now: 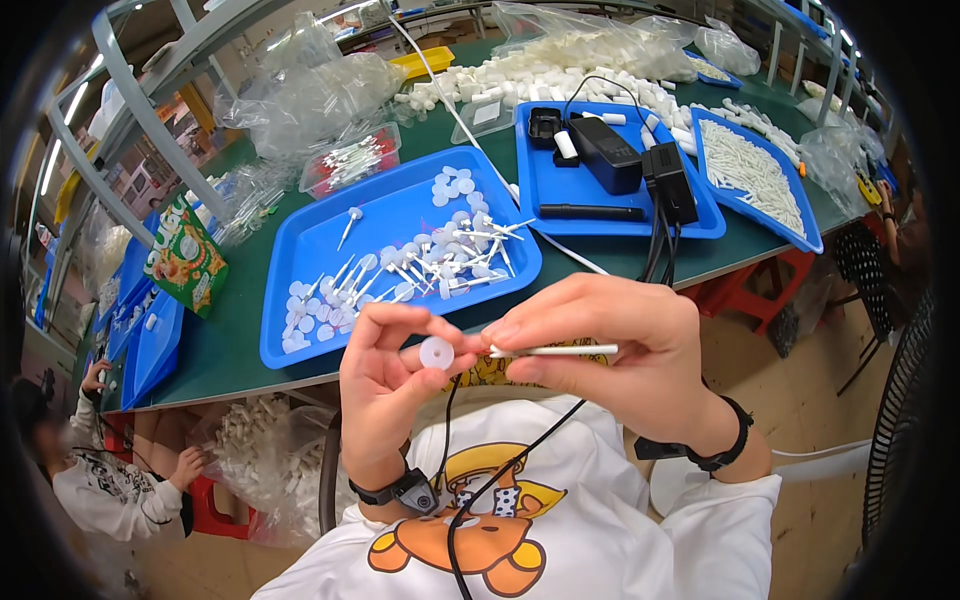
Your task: The person repeatedly picks up small white plastic discs and thin white sticks from blue trays, inserts the sticks into the discs, and places the assembled units back into the tray. The process is continuous and repetitive, with the person handling items one at a time.
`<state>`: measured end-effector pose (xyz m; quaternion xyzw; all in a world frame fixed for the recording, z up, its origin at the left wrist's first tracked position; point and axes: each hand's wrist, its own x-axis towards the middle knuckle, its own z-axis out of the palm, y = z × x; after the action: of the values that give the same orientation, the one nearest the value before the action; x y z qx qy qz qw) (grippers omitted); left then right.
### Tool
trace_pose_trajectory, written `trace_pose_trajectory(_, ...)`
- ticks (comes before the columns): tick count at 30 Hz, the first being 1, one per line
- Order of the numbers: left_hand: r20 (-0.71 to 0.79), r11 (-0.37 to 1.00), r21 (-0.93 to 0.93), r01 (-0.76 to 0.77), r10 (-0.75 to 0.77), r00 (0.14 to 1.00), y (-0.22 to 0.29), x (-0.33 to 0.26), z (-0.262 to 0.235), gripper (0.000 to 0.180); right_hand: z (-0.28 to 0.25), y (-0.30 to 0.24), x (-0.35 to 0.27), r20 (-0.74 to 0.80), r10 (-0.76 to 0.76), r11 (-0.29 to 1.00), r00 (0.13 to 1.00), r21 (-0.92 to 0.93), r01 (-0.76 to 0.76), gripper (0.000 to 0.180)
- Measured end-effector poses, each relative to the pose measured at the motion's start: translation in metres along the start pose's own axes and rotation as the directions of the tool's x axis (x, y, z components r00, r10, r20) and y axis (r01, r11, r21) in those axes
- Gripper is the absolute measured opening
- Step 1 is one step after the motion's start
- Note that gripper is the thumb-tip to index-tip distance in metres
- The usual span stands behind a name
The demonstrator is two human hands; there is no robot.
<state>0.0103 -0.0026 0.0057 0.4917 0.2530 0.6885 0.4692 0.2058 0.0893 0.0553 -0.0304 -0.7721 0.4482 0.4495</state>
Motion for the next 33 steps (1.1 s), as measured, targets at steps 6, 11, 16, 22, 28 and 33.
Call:
trace_pose_trajectory(6, 0.038, 0.993, 0.020, -0.116, 0.115, 0.993, -0.0031, -0.0014, -0.0019, 0.037, 0.0104, 0.0014, -0.0013, 0.037, -0.086, 0.996, 0.996, 0.011, 0.085, 0.020)
trace_pose_trajectory(11, 0.030, 0.996, -0.001, -0.091, 0.091, 0.995, -0.0009, -0.0024, -0.0006, 0.037, 0.0110, 0.0028, -0.0002, 0.080, -0.117, 0.993, 0.990, 0.020, 0.116, 0.021)
trace_pose_trajectory(16, 0.056, 0.997, -0.019, -0.069, 0.070, 0.996, -0.0006, -0.0026, 0.0002, 0.037, 0.0111, 0.0045, 0.0001, 0.036, -0.122, 0.993, 0.992, 0.007, 0.122, 0.024)
trace_pose_trajectory(22, 0.021, 0.997, 0.011, -0.071, 0.071, 0.997, -0.0030, -0.0026, 0.0009, 0.036, 0.0127, 0.0022, -0.0002, 0.072, -0.097, 0.995, 0.993, -0.008, 0.097, 0.026)
trace_pose_trajectory(28, 0.028, 0.999, -0.015, -0.052, 0.052, 0.998, -0.0021, -0.0013, 0.0008, 0.035, 0.0119, 0.0009, 0.0007, 0.097, -0.098, 0.995, 0.990, -0.015, 0.100, 0.026)
trace_pose_trajectory(33, 0.046, 0.999, -0.009, -0.050, 0.050, 0.998, -0.0028, -0.0018, -0.0005, 0.036, 0.0110, 0.0030, 0.0000, 0.076, -0.081, 0.996, 0.994, -0.015, 0.082, 0.025)
